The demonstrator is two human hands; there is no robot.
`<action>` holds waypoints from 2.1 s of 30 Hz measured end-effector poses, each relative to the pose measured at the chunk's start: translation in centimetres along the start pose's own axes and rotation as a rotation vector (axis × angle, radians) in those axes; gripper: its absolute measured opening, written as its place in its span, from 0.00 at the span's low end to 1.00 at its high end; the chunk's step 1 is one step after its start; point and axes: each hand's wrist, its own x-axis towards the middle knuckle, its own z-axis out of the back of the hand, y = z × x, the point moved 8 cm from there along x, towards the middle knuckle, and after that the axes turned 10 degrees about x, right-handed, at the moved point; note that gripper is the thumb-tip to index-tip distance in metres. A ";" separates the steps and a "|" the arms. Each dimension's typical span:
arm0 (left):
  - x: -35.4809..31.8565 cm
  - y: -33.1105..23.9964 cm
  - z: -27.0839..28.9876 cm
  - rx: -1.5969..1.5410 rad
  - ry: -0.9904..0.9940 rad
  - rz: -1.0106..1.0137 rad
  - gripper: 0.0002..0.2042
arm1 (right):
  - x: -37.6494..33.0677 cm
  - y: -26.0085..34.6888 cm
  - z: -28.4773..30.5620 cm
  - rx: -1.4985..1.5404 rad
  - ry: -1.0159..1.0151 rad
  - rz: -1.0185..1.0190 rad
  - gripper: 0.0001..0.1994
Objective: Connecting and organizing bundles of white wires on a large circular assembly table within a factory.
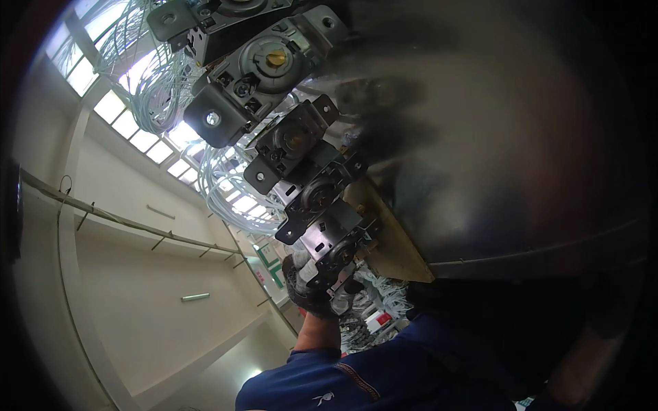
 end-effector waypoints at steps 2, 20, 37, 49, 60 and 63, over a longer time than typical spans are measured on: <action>0.1 0.7 -0.5 -0.058 0.080 0.089 0.25 | 0.0 0.0 0.0 0.006 -0.007 0.004 0.10; 0.6 1.5 -2.2 -0.385 0.345 0.238 0.26 | 0.4 1.8 -1.8 0.070 -0.031 0.054 0.10; -1.5 3.0 -3.3 -0.870 0.425 0.348 0.28 | 0.6 1.1 -1.6 0.104 -0.019 0.195 0.29; -0.8 2.1 -3.0 -0.785 0.433 0.300 0.29 | 0.3 2.5 -4.5 -0.123 -0.008 0.284 0.20; -1.0 2.6 -3.1 -0.708 0.424 0.265 0.29 | -0.3 2.7 -5.1 0.108 -0.071 0.167 0.18; -0.9 2.5 -2.7 -0.657 0.373 0.232 0.28 | 0.0 2.7 -4.8 0.035 -0.024 0.158 0.17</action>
